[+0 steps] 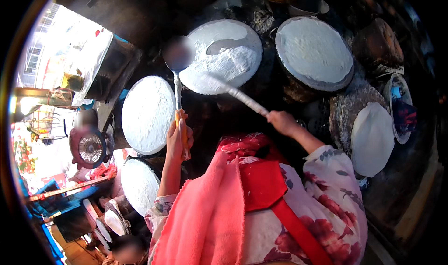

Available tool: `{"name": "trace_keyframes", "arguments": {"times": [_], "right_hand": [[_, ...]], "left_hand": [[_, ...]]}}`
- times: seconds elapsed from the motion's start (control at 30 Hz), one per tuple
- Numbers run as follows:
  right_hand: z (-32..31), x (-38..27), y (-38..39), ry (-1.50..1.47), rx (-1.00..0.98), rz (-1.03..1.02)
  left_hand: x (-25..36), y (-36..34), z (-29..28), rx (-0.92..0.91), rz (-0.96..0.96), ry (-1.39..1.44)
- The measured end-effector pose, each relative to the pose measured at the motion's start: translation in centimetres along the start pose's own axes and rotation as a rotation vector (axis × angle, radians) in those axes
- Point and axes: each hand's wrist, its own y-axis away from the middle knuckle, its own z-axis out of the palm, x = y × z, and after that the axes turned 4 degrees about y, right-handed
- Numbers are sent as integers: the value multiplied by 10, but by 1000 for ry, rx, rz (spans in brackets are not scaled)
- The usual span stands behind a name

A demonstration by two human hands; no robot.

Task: The person scoops white batter from a large metal basin using a ladle and pours it onto several hot, round griddles. They use a long, thin metal spatula to spread the batter evenly into thin, circular layers. The person repeatedly checks the cooking progress and flips the cakes to cook the other side.

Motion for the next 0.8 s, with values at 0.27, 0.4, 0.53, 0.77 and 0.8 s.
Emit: {"name": "trace_keyframes", "arguments": {"times": [0.27,0.4,0.53,0.77,0.8], "right_hand": [[-22,18,-54,73,160,-68],[-25,26,-56,42,211,95],[-57,19,-144,142,286,199],[-69,-23,-227,278,298,140],[-63,-30,-213,340,212,95]], "left_hand": [[-6,-11,17,3,-33,27],[-9,0,16,28,-88,64],[-17,3,15,27,-28,66],[-12,0,27,49,-37,89],[-14,0,25,53,-44,117]]}}
